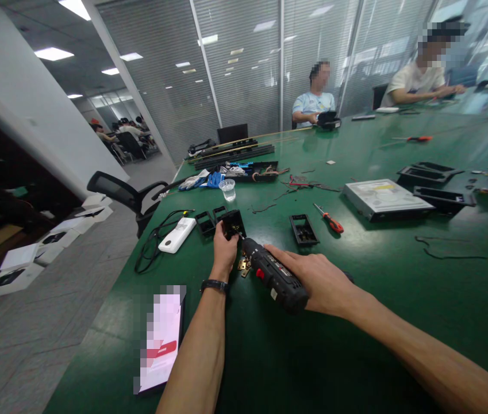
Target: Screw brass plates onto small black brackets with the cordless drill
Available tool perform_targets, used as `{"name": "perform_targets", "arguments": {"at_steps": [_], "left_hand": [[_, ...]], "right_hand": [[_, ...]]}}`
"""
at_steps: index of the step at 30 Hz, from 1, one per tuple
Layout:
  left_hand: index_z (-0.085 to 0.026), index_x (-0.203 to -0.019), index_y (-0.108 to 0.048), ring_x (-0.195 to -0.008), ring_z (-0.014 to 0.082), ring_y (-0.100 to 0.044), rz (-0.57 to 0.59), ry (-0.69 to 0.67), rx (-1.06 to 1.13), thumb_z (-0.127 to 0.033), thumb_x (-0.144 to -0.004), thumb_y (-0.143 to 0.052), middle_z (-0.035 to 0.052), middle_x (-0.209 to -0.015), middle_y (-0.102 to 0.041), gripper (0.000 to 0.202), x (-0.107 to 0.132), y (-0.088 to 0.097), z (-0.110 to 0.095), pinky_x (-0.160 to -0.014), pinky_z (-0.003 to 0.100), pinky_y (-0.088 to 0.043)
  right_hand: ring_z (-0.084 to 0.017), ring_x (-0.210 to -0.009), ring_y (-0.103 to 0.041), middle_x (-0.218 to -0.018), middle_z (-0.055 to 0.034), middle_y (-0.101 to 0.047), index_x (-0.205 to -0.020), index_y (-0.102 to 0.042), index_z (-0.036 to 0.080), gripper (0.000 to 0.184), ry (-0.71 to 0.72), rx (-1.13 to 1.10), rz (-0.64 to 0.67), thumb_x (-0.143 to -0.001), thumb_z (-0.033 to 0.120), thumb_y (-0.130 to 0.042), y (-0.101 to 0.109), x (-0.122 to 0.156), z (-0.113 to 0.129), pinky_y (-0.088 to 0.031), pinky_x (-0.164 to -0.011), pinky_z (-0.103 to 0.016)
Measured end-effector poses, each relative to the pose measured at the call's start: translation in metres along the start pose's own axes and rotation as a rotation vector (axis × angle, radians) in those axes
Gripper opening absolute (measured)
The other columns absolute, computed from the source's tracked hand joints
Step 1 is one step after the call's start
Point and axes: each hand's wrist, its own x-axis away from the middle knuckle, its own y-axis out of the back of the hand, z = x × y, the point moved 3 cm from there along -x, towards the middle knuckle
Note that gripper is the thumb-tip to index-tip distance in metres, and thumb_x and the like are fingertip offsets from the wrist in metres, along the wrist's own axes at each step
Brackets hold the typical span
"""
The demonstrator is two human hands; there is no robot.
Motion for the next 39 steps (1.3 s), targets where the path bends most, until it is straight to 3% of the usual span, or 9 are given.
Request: {"name": "perform_targets", "arguments": {"at_steps": [29, 39], "left_hand": [[-0.017, -0.126, -0.058, -0.115, 0.0215, -0.067, -0.002, -0.008, -0.011, 0.001, -0.077, -0.064, 0.0115, -0.126, -0.069, 0.052, -0.0013, 0.0005, 0.0015, -0.105, 0.037, -0.05], [-0.016, -0.126, -0.058, -0.117, 0.0225, -0.066, -0.003, -0.006, 0.008, 0.0, -0.078, -0.064, 0.0126, -0.128, -0.069, 0.051, -0.0015, 0.0004, 0.002, -0.108, 0.039, -0.049]], "right_hand": [[-0.033, -0.091, -0.074, -0.126, -0.0106, -0.071, -0.167, -0.011, 0.03, 0.104, 0.007, 0.056, 0.017, -0.083, 0.046, -0.07, -0.0062, 0.0008, -0.002, -0.048, -0.073, -0.039], [-0.032, -0.088, -0.074, -0.124, -0.0104, -0.072, -0.167, -0.011, 0.03, 0.103, 0.001, 0.069, 0.018, -0.083, 0.048, -0.069, -0.0056, -0.0005, -0.0014, -0.047, -0.071, -0.039]]}}
